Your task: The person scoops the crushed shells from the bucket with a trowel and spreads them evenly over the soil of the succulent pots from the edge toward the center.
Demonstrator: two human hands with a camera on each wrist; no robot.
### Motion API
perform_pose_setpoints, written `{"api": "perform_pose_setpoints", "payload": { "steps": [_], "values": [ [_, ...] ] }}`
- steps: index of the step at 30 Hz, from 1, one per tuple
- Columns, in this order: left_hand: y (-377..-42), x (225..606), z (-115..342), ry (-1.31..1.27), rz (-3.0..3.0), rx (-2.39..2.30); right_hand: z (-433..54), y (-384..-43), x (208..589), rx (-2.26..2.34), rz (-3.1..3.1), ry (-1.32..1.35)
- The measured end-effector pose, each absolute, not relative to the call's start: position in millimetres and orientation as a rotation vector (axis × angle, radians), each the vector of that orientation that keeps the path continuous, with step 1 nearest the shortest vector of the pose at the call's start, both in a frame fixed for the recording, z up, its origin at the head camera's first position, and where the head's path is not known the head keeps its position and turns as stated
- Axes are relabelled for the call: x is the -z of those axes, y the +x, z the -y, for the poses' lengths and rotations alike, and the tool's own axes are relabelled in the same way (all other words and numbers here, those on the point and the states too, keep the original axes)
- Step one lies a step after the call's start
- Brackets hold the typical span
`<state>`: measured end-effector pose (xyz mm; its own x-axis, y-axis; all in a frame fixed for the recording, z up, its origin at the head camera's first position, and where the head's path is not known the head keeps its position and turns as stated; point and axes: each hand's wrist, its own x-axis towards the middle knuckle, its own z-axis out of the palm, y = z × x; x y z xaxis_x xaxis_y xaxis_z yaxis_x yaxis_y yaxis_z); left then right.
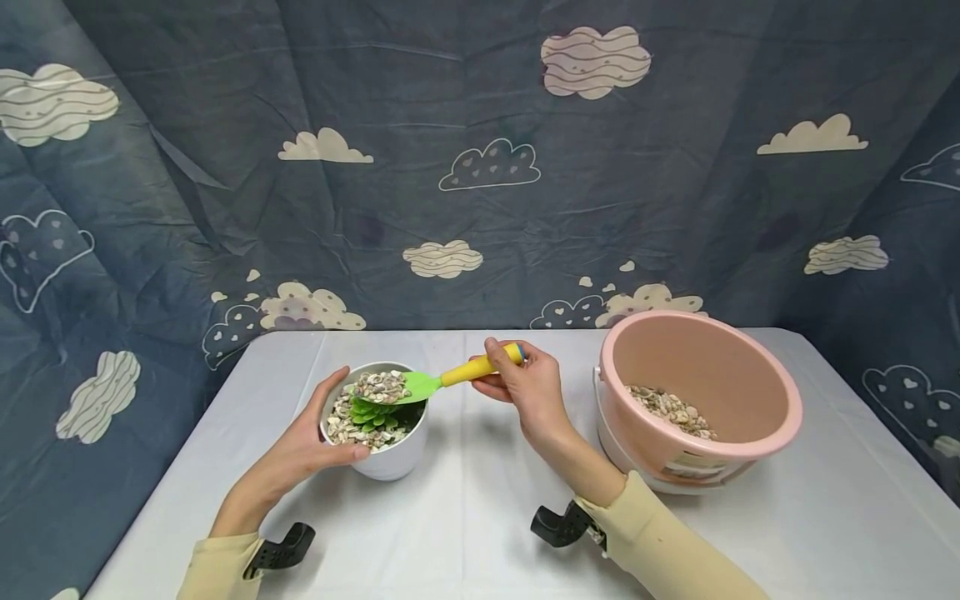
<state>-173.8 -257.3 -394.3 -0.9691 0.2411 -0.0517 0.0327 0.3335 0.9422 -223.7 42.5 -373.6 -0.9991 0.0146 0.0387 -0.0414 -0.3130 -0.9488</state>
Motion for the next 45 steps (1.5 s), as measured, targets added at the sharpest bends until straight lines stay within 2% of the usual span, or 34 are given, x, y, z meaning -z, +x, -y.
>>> {"api": "perform_pose_setpoints", "payload": {
  "steps": [16,33,45],
  "values": [
    [-173.9,395.0,257.1,0.265,-2.432,-1.687,-38.5,-222.8,367.3,-2.454,1.817,0.007],
    [-175.6,397.7,258.0,0.269,-2.389,-1.734,-42.2,-220.1,378.3,-2.454,1.660,0.186],
    [-175.3,398.9,258.2,0.292,-2.414,-1.730,-54.1,-225.3,371.3,-2.355,1.620,0.241]
  ]
}}
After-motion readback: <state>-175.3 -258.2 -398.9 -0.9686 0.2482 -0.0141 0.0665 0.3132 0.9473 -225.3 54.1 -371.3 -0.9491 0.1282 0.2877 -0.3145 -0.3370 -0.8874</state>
